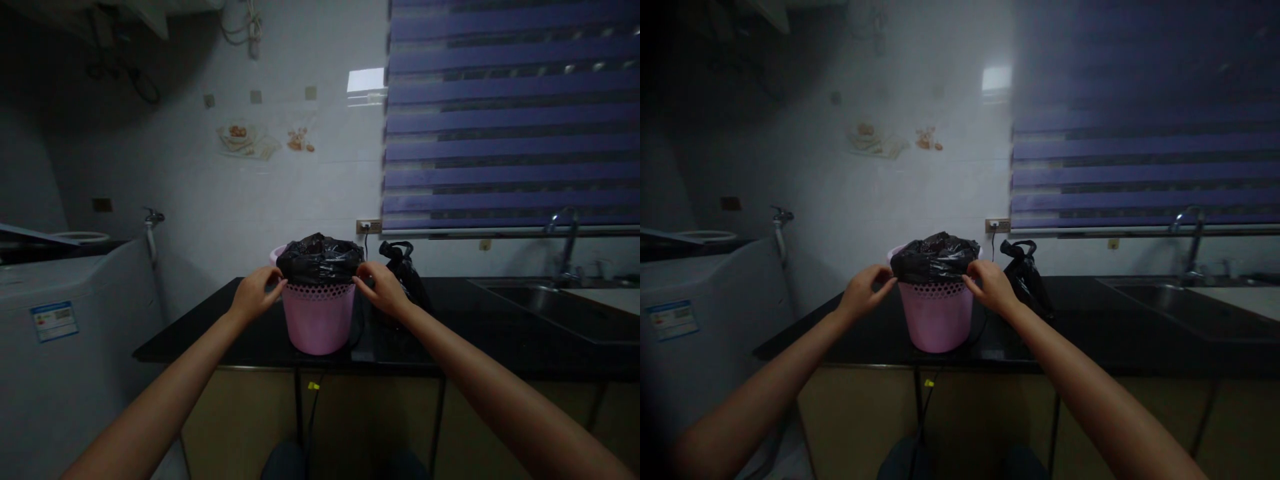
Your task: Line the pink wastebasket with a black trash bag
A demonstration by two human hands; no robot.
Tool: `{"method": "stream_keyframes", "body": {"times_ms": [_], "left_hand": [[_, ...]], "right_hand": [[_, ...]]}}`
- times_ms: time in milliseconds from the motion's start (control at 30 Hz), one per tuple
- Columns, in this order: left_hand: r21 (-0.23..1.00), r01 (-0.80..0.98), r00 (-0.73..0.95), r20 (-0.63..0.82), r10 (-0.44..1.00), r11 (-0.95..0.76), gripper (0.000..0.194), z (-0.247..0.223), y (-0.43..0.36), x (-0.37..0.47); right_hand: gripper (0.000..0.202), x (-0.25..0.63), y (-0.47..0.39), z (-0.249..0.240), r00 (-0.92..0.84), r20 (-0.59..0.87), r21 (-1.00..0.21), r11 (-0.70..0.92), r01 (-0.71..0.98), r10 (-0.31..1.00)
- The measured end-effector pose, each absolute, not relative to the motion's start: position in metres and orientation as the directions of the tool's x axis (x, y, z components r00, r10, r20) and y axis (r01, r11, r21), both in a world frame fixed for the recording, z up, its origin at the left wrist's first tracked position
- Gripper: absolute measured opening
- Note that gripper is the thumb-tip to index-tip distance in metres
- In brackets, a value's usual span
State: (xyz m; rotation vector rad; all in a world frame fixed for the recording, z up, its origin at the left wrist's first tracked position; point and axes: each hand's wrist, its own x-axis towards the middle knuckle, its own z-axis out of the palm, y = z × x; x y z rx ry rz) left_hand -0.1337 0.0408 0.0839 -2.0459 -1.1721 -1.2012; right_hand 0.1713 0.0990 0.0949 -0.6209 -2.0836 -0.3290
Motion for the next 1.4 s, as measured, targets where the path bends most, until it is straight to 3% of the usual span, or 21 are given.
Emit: {"method": "stream_keyframes", "body": {"times_ms": [233,433,600,1033,1400], "left_hand": [[0.003,0.824,0.254,0.892,0.374,-0.567,0.012,0.134,0.053,-0.104],[-0.158,0.798,0.475,0.759,0.446,-0.581,0.025,0.145,0.070,-0.096],[-0.224,0.790,0.547,0.679,0.490,-0.571,0.031,0.135,0.071,-0.102],[-0.235,0.797,0.529,0.716,0.456,-0.556,0.028,0.124,0.068,-0.108],[-0.170,0.806,0.477,0.754,0.452,-0.567,0.027,0.112,0.069,-0.108]], "right_hand": [[0.015,0.143,0.102,0.136,-0.414,0.859,-0.050,0.855,0.517,0.301],[0.022,0.127,0.108,0.147,-0.595,0.739,0.083,0.834,0.545,0.315],[0.028,0.134,0.110,0.135,-0.650,0.681,0.159,0.798,0.581,0.338],[0.032,0.143,0.116,0.129,-0.656,0.683,0.190,0.788,0.585,0.322],[0.029,0.143,0.115,0.127,-0.637,0.681,0.134,0.794,0.592,0.360]]}}
